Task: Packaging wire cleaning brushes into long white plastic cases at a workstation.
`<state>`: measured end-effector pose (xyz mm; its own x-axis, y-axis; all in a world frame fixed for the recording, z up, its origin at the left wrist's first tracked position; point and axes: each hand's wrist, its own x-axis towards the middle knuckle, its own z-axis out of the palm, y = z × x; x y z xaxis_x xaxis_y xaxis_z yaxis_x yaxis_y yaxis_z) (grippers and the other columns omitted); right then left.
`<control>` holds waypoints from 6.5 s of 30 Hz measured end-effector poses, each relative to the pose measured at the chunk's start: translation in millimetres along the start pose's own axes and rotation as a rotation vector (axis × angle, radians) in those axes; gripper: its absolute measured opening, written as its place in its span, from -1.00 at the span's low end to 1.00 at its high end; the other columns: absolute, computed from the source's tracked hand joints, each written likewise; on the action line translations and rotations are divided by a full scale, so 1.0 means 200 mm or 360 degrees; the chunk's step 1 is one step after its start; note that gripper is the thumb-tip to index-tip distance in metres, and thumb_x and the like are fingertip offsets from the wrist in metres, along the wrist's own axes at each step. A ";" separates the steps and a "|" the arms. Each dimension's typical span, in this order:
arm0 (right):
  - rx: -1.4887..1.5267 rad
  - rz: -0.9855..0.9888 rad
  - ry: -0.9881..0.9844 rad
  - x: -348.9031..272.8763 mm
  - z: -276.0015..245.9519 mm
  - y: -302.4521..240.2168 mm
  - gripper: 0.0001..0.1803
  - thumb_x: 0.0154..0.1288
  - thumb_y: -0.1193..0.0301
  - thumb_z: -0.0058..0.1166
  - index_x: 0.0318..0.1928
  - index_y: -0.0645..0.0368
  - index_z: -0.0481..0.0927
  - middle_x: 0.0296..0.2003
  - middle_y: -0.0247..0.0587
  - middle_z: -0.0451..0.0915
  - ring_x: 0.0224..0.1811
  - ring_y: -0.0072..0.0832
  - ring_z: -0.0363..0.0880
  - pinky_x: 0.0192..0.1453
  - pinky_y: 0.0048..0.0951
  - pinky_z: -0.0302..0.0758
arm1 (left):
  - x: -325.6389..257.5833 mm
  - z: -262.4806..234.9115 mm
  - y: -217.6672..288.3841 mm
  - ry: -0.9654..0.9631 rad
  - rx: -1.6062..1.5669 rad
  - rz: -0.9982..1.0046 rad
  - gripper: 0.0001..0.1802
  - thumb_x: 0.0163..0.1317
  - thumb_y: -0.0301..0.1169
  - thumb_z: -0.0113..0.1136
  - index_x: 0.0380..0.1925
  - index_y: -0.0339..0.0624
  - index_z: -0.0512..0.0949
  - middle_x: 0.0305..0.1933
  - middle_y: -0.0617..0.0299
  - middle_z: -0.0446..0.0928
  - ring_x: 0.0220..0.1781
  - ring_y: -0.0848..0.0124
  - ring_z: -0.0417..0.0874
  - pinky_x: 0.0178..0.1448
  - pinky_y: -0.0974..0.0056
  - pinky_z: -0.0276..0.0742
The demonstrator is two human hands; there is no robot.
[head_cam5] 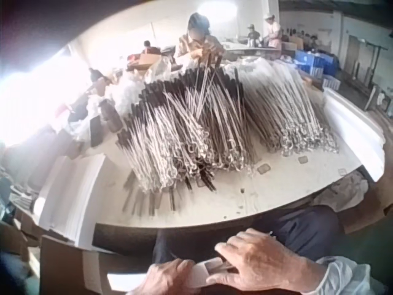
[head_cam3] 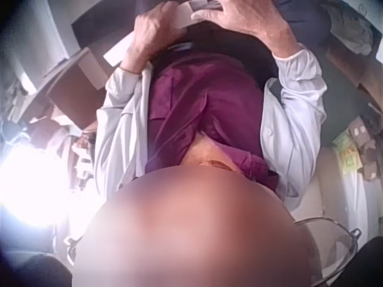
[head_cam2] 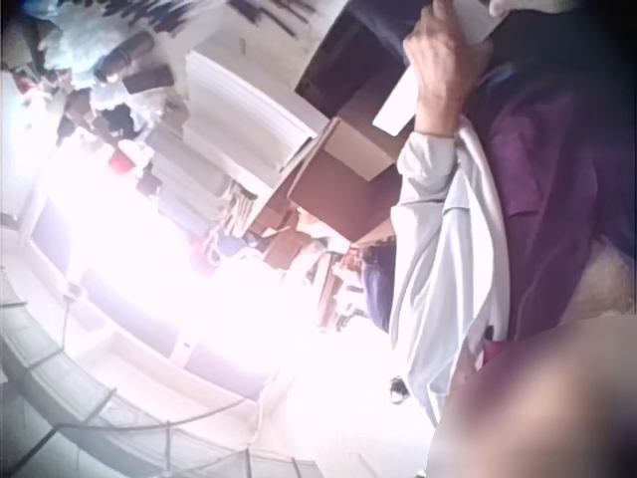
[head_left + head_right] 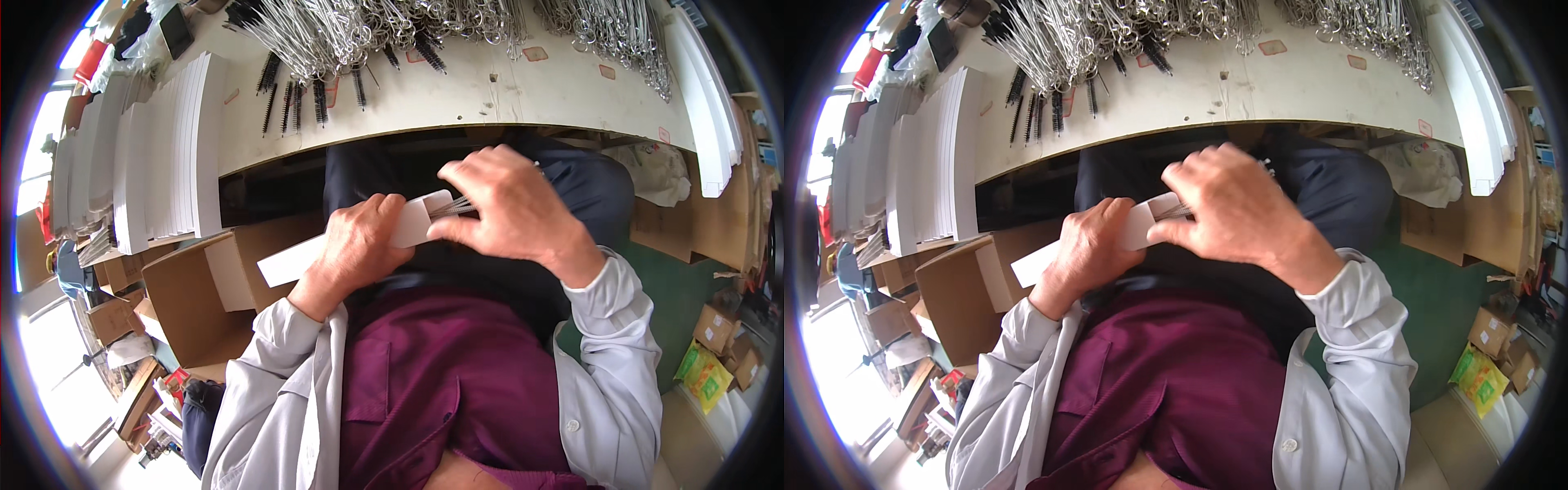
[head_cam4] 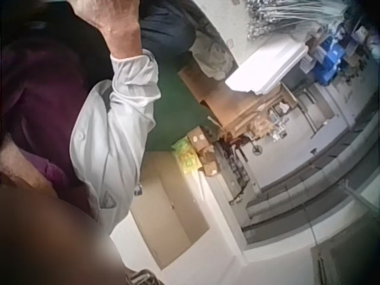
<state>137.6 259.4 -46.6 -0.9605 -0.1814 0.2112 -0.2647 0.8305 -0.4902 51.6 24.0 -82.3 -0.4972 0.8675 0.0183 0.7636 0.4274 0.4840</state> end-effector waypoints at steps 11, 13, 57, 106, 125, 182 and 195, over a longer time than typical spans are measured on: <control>0.0373 0.0496 0.0666 -0.06 0.25 0.00 -0.70 0.52 0.34 0.14 -0.38 0.24 0.50 -0.51 -0.03 0.52 -0.47 0.01 0.57 -0.44 -0.12 0.46 | 0.04 0.12 0.07 0.0106 -0.0068 -0.0129 -0.59 -0.06 -0.34 0.47 -0.24 -0.21 0.50 -0.38 0.05 0.61 -0.39 0.01 0.72 -0.32 0.02 0.67; 0.0460 0.0485 0.0624 -0.05 0.27 0.00 -0.74 0.54 0.33 0.15 -0.25 0.28 0.56 -0.43 -0.14 0.62 -0.46 -0.18 0.63 -0.41 -0.23 0.51 | 0.05 0.13 0.07 0.0111 -0.0024 -0.0157 -0.59 -0.05 -0.34 0.47 -0.29 -0.22 0.45 -0.42 0.06 0.59 -0.43 0.03 0.72 -0.36 0.02 0.67; 0.1202 0.0942 0.0641 -0.20 0.36 -0.03 -0.92 0.41 0.56 0.27 -0.14 0.30 0.72 -0.32 -0.31 0.72 -0.38 -0.65 0.62 -0.35 -0.54 0.53 | -0.04 0.18 0.03 0.0123 -0.0154 -0.0251 -0.55 -0.02 -0.30 0.52 -0.17 -0.26 0.58 -0.30 0.03 0.68 -0.31 0.03 0.77 -0.22 0.04 0.71; 0.1579 0.1063 0.0449 -0.25 0.45 -0.15 -0.62 0.53 0.59 0.03 0.30 0.32 0.48 -0.22 -0.06 0.78 -0.21 -0.56 0.74 -0.11 -0.48 0.65 | -0.01 0.16 0.07 0.0035 -0.0646 -0.0348 -0.22 0.05 -0.32 0.57 0.30 -0.01 0.42 0.07 -0.05 0.68 0.01 -0.03 0.78 0.02 0.06 0.75; 0.1143 0.0921 0.0559 -0.23 0.45 -0.19 -0.75 0.50 0.43 0.17 -0.02 0.40 0.71 -0.19 0.17 0.77 -0.14 -0.06 0.81 -0.07 -0.29 0.72 | 0.00 0.19 0.07 0.0001 -0.0608 -0.0346 -0.28 0.12 -0.31 0.50 0.26 -0.05 0.36 -0.07 -0.07 0.71 -0.10 -0.09 0.78 -0.06 0.01 0.74; 0.1113 0.0589 0.0578 -0.16 0.56 -0.19 -0.50 0.51 0.40 0.17 0.36 0.32 0.49 -0.06 0.17 0.74 -0.03 -0.19 0.79 0.06 -0.36 0.65 | -0.03 0.25 0.00 0.0307 -0.0502 -0.0310 -0.36 0.09 -0.27 0.49 0.15 -0.30 0.50 -0.04 -0.10 0.69 -0.09 -0.05 0.78 -0.06 0.01 0.75; 0.1245 0.0820 0.0375 -0.19 0.52 -0.21 -0.50 0.56 0.38 0.11 0.41 0.28 0.45 -0.13 0.17 0.75 -0.15 -0.11 0.82 -0.12 -0.35 0.67 | -0.02 0.23 0.02 0.0278 -0.0538 -0.0373 -0.34 0.05 -0.29 0.50 0.15 -0.30 0.51 -0.03 -0.11 0.69 -0.09 -0.05 0.78 -0.06 0.02 0.75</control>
<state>175.8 176.8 -121.3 -0.9554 0.2883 -0.0647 0.1196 0.1772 -0.9769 75.8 34.2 -120.0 -0.7249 0.6888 0.0074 0.4588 0.4748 0.7511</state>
